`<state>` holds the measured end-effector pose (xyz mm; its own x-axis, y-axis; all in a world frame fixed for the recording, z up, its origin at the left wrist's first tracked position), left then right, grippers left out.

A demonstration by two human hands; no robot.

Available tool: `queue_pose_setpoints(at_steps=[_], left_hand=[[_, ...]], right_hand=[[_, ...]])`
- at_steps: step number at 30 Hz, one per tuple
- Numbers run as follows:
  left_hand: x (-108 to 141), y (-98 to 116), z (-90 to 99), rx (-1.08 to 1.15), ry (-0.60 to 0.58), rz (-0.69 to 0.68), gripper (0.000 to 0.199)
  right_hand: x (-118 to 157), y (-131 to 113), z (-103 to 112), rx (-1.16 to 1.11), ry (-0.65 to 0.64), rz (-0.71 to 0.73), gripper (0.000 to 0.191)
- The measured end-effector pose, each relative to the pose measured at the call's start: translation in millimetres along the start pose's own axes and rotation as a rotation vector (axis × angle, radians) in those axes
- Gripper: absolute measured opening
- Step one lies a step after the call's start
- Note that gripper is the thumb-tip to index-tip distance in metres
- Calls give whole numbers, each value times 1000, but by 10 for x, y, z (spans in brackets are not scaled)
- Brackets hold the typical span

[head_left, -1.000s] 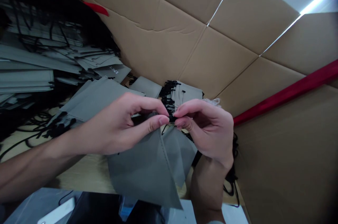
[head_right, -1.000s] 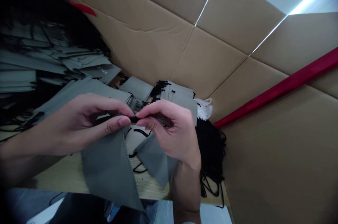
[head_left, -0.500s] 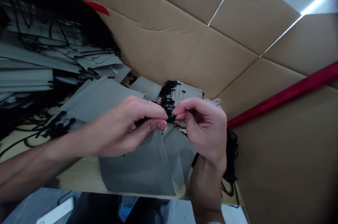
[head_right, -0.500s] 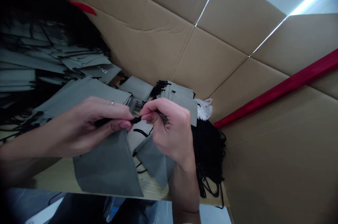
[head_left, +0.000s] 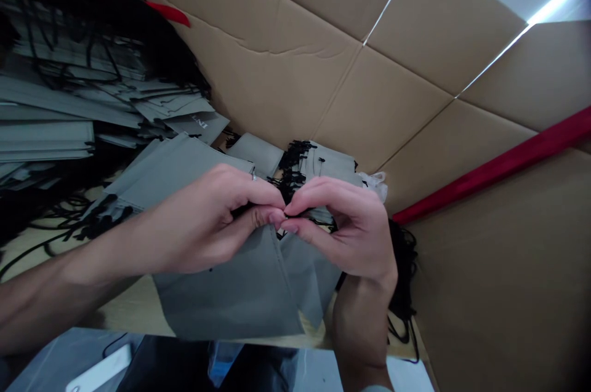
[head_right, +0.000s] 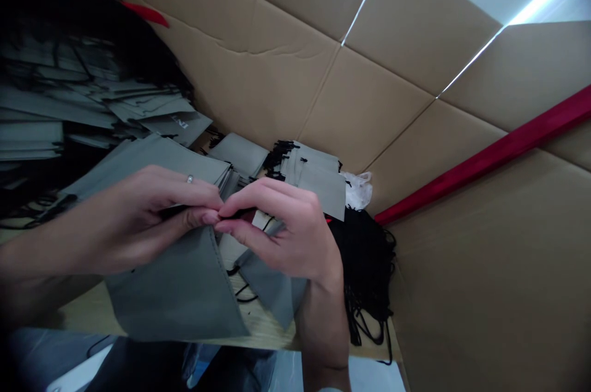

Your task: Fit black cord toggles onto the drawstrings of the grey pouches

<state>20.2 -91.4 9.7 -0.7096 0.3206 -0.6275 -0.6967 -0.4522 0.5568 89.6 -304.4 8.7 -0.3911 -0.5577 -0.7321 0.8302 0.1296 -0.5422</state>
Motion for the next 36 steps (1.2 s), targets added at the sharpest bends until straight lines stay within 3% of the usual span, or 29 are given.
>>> queue_pose_setpoints(at_steps=[4,11,15,20,23,26,31,33,36], left_hand=[[10,7,0,19,-19,-50,31],[40,12,-13,325,-145,-57,26],[44,35,33,313,-97,-86,25],[23,33,75,35,-35,-58,27],[17,6,27,-4,-34,-24,31],[25,-38,-21,-16,48,24,32],[14,-79,-71,-1,182,97,23],[-11,-107,-105,77,160,179,23],[-43,-165,-175,237,26,307,24]], right_hand=[[5,37,15,-29,-18,37,20],[70,255,-166,-399,0,67,26],[50,278,-235,-609,25,30,23],[23,125,-98,-392,115,-184,32],[31,1,-38,-259,112,-230,33],[34,-72,-42,-109,111,-258,24],[27,-129,-84,67,127,-183,14],[31,-155,-92,130,134,-131,14],[46,-210,-102,255,126,-34,13]])
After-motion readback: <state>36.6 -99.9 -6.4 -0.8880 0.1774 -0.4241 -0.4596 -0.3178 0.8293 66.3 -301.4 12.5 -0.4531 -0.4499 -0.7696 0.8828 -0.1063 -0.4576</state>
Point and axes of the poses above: each hand's wrist, its own x-axis away from the middle knuckle, its own z-axis out of the back of the hand, y = z × x, the point moved 2 cm from there along -x, towards the middle knuckle, and after that the axes turned 7 degrees about y, right-handed, at the moved point
